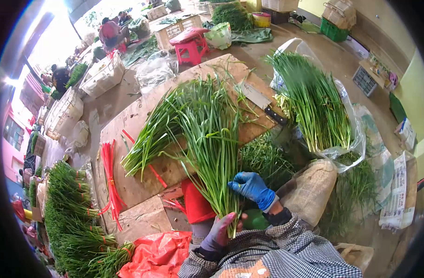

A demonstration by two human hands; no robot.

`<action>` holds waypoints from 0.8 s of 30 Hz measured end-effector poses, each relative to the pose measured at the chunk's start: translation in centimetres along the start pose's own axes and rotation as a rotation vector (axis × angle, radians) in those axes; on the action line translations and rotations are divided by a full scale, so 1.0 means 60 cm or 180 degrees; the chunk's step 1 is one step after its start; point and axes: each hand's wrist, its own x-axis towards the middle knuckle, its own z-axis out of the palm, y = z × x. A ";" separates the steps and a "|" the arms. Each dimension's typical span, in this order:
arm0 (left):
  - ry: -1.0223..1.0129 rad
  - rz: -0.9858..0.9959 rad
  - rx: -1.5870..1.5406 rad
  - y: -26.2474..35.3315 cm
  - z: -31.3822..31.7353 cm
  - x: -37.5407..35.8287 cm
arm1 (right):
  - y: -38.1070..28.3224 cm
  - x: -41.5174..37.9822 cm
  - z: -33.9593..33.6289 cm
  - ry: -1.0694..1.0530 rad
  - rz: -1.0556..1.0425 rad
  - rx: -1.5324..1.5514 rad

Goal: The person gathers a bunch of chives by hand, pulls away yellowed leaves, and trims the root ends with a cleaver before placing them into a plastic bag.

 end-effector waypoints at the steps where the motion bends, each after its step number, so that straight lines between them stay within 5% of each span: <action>1: -0.0068 -0.0011 -0.0118 -0.001 -0.004 0.001 | 0.002 0.000 0.000 -0.0032 0.0057 0.0149; 9: -0.0441 -0.0121 -0.1207 0.010 -0.005 0.001 | 0.010 -0.014 -0.005 0.0060 0.0538 0.1532; 18: -0.1043 0.0095 -0.1852 -0.012 -0.040 0.015 | -0.041 -0.033 -0.049 0.0461 0.0524 0.1637; 22: -0.1011 0.0065 -0.1932 -0.011 -0.031 0.013 | -0.037 -0.035 -0.048 0.0479 0.0552 0.1728; 24: -0.0456 -0.0013 -0.1541 -0.008 -0.029 0.010 | -0.037 -0.038 -0.044 0.0459 0.0383 0.1683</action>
